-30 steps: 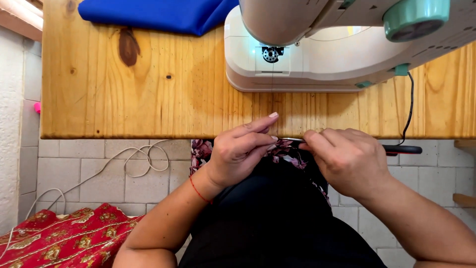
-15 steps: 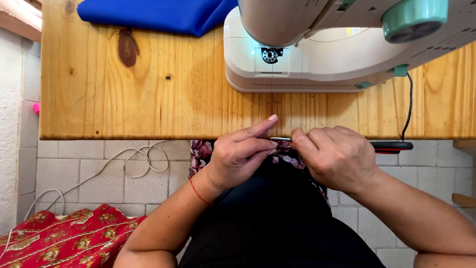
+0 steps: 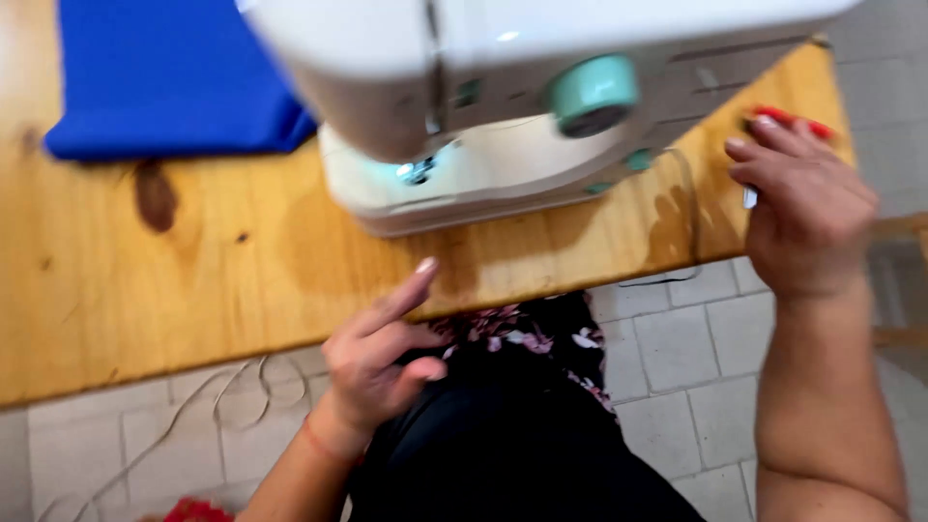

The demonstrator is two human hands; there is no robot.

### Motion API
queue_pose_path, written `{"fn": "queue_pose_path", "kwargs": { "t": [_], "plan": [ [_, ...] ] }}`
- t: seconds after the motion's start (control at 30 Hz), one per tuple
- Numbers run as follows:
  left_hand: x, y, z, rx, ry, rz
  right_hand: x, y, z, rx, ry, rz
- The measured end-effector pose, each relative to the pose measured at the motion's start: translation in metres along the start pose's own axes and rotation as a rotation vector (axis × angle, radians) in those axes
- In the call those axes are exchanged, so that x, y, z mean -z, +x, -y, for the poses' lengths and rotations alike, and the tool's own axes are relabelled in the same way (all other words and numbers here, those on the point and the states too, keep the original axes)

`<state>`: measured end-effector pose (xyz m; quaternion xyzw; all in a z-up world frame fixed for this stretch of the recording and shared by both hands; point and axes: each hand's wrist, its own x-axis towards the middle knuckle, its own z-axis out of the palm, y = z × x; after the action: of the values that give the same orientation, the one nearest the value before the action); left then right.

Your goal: Threading a sewing machine and setting up the bobbin for use.

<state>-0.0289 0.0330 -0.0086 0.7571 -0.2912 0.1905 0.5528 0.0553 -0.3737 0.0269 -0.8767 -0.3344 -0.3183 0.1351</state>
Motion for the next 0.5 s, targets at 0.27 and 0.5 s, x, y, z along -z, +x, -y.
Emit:
{"fn": "queue_pose_path", "kwargs": {
  "t": [0.27,0.5],
  "plan": [
    [-0.005,0.014,0.005,-0.004,0.172,-0.139,-0.025,-0.033,-0.049,-0.313,0.163,0.199],
    [-0.008,0.017,-0.001,0.065,0.148,-0.128,-0.027,0.006,0.029,-0.198,0.138,-0.157]
  ]
}}
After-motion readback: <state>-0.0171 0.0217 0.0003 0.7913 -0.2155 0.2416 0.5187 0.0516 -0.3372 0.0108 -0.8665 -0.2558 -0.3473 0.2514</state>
